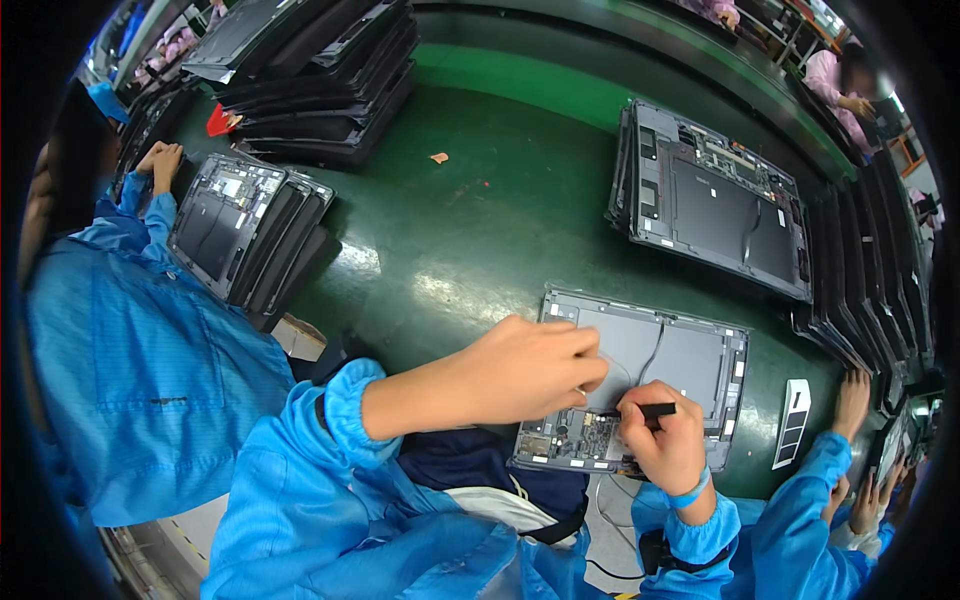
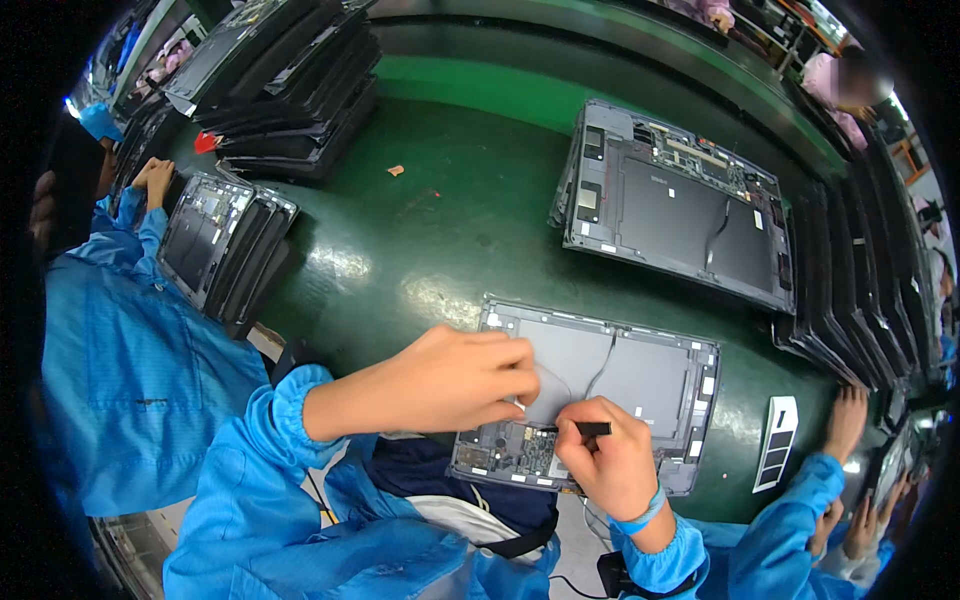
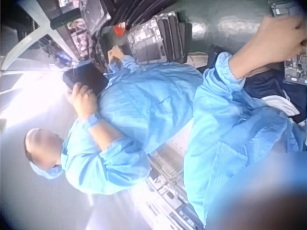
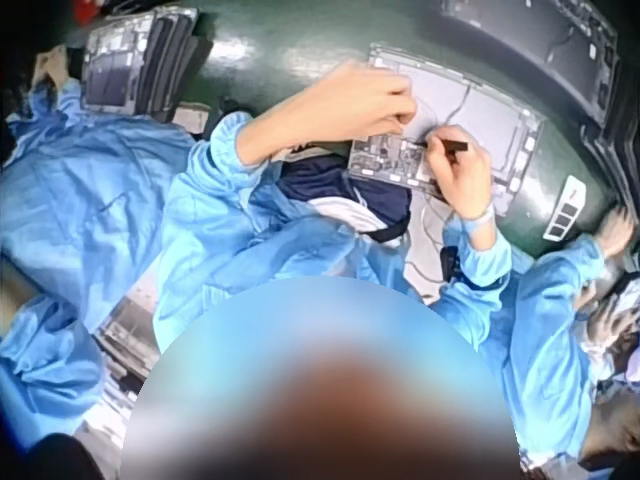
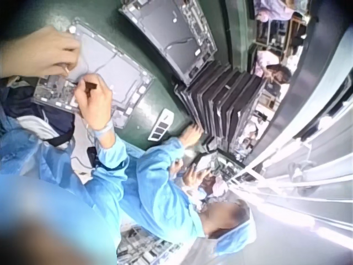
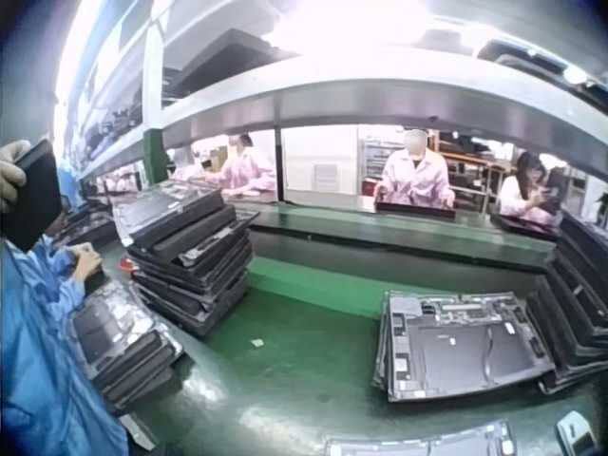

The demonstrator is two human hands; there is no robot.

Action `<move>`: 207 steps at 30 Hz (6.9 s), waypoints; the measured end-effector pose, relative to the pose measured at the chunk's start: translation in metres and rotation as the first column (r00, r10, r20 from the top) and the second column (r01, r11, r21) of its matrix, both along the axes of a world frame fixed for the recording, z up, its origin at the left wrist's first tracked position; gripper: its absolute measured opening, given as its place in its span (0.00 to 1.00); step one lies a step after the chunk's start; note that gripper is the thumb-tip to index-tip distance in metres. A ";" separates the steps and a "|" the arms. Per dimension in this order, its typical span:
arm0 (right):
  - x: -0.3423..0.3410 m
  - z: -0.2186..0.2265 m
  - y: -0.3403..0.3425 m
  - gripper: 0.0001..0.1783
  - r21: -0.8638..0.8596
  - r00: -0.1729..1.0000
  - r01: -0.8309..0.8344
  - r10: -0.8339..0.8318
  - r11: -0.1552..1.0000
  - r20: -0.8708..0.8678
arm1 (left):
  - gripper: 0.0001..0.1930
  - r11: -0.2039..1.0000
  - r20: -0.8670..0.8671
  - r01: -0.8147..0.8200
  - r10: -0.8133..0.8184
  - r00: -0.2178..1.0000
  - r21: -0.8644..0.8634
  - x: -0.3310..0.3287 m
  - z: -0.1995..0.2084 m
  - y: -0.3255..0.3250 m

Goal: The recorder is assembling electronic components, specifically tablet screen assemblies, on an industrial production line.

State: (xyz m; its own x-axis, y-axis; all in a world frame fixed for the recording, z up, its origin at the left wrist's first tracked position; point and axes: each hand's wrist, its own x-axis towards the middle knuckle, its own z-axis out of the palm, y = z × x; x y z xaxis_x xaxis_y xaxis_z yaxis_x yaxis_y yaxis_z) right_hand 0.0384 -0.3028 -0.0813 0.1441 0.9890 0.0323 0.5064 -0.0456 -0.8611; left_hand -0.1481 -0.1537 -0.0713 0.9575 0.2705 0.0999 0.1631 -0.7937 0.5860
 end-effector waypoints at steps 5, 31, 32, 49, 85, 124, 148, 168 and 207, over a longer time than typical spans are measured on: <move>0.003 0.007 0.000 0.04 0.089 0.989 -0.109 0.099 0.990 0.108 | 0.10 0.992 0.313 -0.021 -0.019 0.950 0.125 -0.049 -0.017 -0.010; 0.004 0.009 -0.002 0.08 0.155 0.958 -0.211 0.173 0.965 0.227 | 0.09 0.987 0.415 0.059 -0.116 0.902 0.147 -0.044 -0.034 0.004; 0.004 0.009 -0.002 0.09 0.154 0.953 -0.214 0.172 0.965 0.249 | 0.10 0.989 0.421 0.060 -0.112 0.900 0.136 -0.044 -0.036 0.004; -0.008 0.008 -0.004 0.15 0.215 0.884 -0.253 0.135 0.943 0.447 | 0.12 0.956 0.386 0.122 -0.222 0.895 0.267 -0.044 -0.037 0.011; 0.006 0.019 0.078 0.09 -0.015 0.684 -0.422 0.329 0.906 0.652 | 0.10 0.961 0.423 -0.024 -0.100 0.900 0.277 -0.022 -0.031 0.061; 0.013 0.040 0.115 0.12 -0.119 0.894 -0.447 0.446 0.887 -0.034 | 0.09 0.987 0.470 -0.055 -0.023 0.882 0.152 -0.022 -0.041 0.059; 0.032 0.010 0.100 0.04 0.093 0.909 -0.393 0.371 0.915 0.191 | 0.12 0.987 0.429 -0.072 0.004 0.903 0.143 -0.023 -0.040 0.058; 0.022 0.016 0.082 0.06 -0.025 0.991 -0.072 0.069 0.997 -0.116 | 0.14 0.967 0.523 -0.108 -0.029 0.852 0.231 -0.020 -0.047 0.056; 0.029 0.013 0.108 0.04 0.026 0.883 -0.451 0.442 0.892 0.157 | 0.14 0.979 0.462 -0.097 0.004 0.887 0.177 -0.023 -0.049 0.058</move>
State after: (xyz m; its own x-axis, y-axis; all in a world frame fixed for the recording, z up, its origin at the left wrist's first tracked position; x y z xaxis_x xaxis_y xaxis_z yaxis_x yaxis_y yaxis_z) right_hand 0.0675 -0.1952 -0.0682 -0.3234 0.9429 0.0801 0.5787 0.2641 -0.7716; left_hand -0.1716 -0.0957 -0.1199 0.7782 0.2485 0.5767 -0.0432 -0.8950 0.4440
